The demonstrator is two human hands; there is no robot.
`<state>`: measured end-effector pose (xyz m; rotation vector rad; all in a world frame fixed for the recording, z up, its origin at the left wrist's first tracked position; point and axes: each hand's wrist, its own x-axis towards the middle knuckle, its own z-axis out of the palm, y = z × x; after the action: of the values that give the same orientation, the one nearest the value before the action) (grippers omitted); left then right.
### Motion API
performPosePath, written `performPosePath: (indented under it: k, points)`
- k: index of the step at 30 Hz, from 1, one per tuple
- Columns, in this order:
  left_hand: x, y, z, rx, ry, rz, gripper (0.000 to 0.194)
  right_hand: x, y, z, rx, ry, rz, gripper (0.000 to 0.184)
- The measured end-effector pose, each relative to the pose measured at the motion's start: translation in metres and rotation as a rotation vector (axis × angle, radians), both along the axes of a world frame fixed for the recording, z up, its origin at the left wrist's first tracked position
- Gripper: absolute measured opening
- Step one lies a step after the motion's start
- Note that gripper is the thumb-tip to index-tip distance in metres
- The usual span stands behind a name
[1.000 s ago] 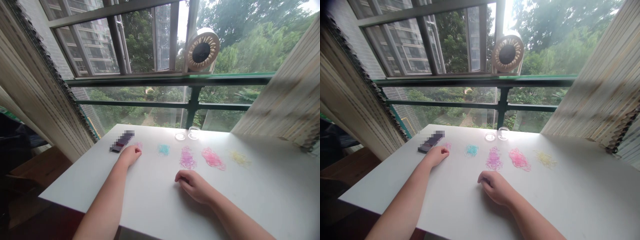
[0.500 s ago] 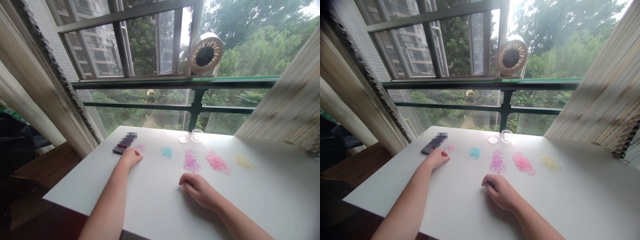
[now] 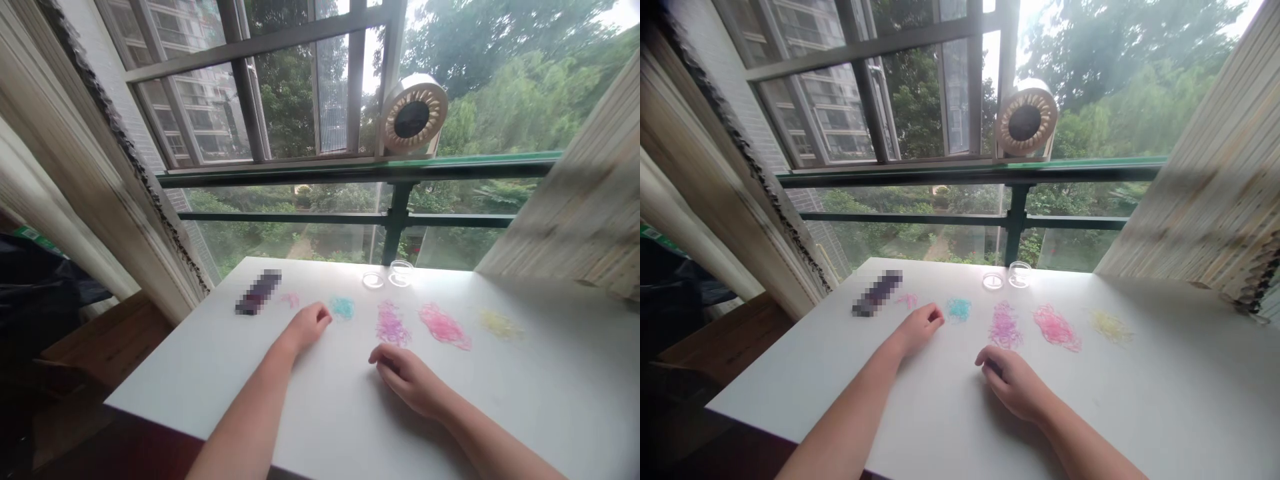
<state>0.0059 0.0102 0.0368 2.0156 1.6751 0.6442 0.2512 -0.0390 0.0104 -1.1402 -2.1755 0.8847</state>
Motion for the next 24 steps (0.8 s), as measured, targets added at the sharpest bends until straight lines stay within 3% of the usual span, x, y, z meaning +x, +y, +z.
performPosePath:
  k: [2, 5, 11, 15, 24]
  points:
    - [0.022, -0.006, -0.004, 0.004, -0.137, -0.177, 0.017, 0.0, 0.002, -0.003, 0.002, 0.042, -0.016, 0.017]
    - [0.044, -0.012, -0.01, -0.05, -0.282, -0.324, 0.018, 0.002, 0.006, -0.008, 0.034, 0.122, -0.048, 0.021]
    - [0.063, -0.01, -0.019, -0.283, -0.603, -0.393, 0.029, 0.009, 0.011, -0.005, 0.056, 0.184, -0.039, 0.017]
    - [0.078, -0.006, -0.02, -0.33, -0.742, -0.453, 0.035, 0.012, 0.01, 0.002, 0.071, 0.194, -0.016, 0.013]
    - [0.097, 0.012, -0.013, -0.43, -0.842, -0.528, 0.042, 0.03, 0.019, 0.011, 0.153, 0.23, -0.067, 0.007]
